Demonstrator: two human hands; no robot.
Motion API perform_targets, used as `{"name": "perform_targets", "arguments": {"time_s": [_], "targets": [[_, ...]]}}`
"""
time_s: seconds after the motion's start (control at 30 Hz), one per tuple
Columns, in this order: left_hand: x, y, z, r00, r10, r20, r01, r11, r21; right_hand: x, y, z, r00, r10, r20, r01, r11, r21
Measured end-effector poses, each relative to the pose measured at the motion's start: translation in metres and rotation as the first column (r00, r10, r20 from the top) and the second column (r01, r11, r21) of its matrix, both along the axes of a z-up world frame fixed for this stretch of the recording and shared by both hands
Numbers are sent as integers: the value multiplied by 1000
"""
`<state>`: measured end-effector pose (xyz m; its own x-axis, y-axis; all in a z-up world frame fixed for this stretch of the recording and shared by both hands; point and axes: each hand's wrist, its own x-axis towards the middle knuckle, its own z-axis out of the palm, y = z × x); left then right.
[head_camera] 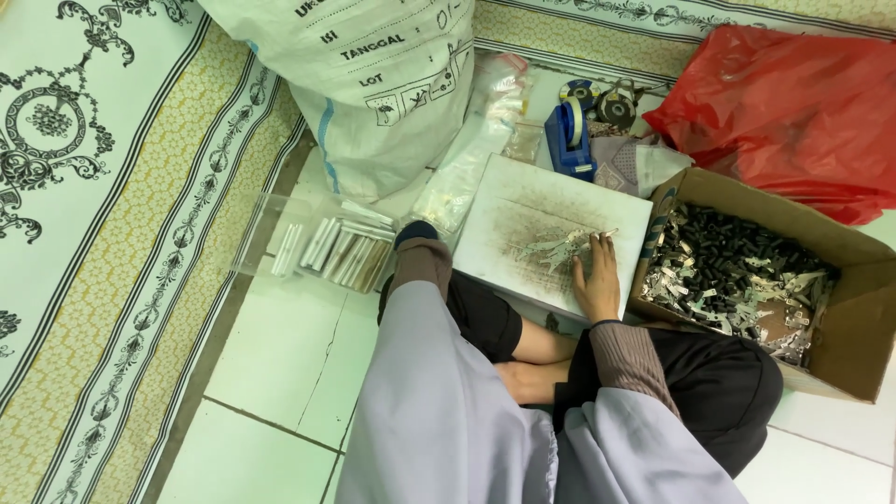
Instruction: Packaging small black metal components into plastic bags from a bulk container while sitting on the floor.
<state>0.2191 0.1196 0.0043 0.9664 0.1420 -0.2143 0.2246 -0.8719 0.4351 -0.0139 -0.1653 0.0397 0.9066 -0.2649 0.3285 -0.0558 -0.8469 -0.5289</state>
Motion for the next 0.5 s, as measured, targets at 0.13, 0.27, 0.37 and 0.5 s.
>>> {"name": "perform_targets", "arguments": {"time_s": [0.13,0.27,0.37,0.5], "targets": [[8,-5,-32,997,-46,-67,44,999,-23,-2,1,4,1000,-1,-4,1,1000,-2],[30,35,-114,989,-70,-128,65,997,-45,3,5,11,1000,9,6,-9,1000,24],[37,4,-138,987,-102,-128,87,989,-117,0,6,12,1000,1,17,-1,999,34],[56,-5,-186,964,-225,-143,210,971,-114,1,3,7,1000,-11,29,10,999,37]]}}
